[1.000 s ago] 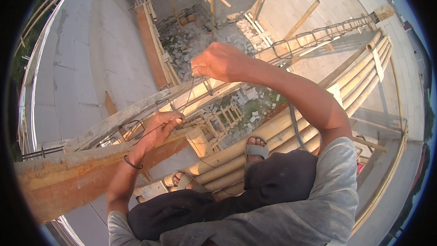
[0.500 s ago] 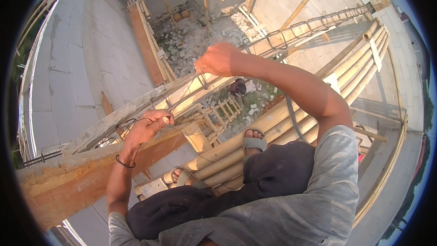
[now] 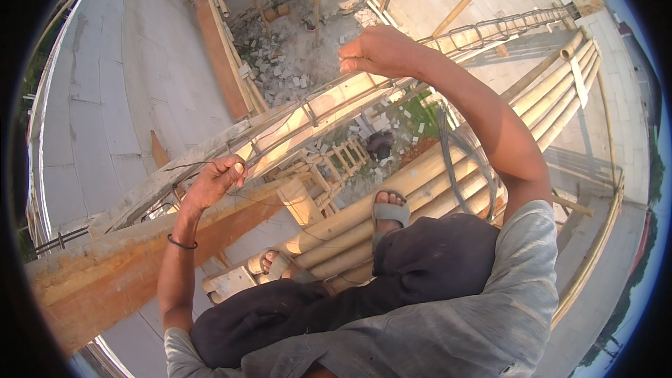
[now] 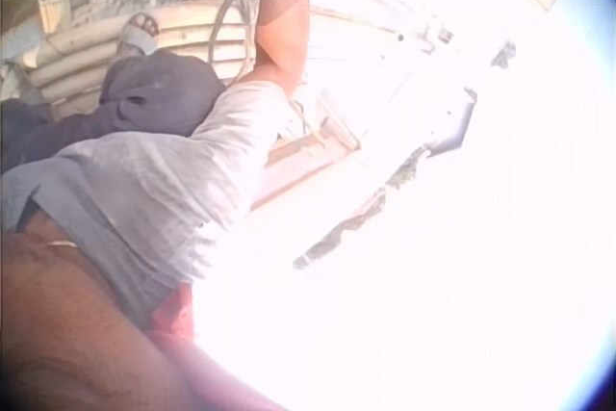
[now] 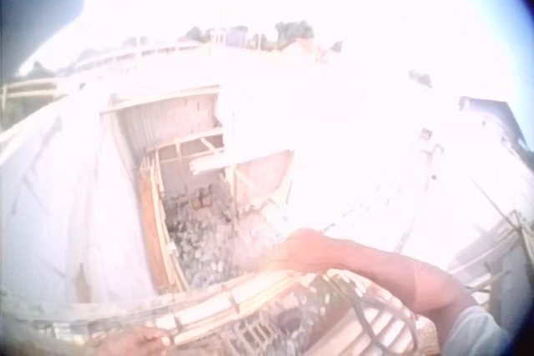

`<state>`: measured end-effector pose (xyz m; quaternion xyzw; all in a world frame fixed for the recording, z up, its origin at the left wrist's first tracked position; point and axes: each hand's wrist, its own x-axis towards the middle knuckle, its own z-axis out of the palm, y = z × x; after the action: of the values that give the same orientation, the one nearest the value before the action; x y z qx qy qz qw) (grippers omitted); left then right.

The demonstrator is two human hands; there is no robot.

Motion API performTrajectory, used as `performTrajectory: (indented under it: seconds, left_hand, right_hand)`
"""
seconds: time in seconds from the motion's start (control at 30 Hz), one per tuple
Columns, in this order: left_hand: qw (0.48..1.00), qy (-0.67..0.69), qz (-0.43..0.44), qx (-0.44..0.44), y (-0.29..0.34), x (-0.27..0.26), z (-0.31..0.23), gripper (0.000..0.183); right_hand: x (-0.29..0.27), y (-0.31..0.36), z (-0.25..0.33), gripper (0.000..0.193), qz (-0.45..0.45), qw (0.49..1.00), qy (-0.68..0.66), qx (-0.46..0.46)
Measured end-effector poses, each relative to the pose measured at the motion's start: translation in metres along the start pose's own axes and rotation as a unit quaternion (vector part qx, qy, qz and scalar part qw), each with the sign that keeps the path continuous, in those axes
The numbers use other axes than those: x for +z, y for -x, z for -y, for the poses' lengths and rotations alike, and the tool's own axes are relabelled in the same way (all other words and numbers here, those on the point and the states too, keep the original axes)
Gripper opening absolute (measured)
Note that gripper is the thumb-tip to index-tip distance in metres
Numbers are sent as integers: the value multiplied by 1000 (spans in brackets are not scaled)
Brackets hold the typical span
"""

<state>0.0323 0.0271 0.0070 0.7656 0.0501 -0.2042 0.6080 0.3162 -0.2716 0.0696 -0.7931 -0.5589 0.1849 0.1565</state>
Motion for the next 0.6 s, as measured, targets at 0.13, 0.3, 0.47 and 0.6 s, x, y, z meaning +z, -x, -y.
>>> performTrajectory:
  seconds: [0.13,0.3,0.47,0.6]
  left_hand:
    - [999,31,-15,-5,0,10,1,22]
    - [999,41,6,28,-8,20,-16,30]
    - [995,101,18,9,1,11,-13,29]
    - [993,106,44,39,0,11,-5,30]
  right_hand:
    - [19,-3,29,27,55,993,108,9]
    - [51,-14,79,22,-47,992,-26,-114]
    - [29,-17,81,21,-102,982,-84,-138]
    - [25,-20,74,21,-175,972,-65,-144]
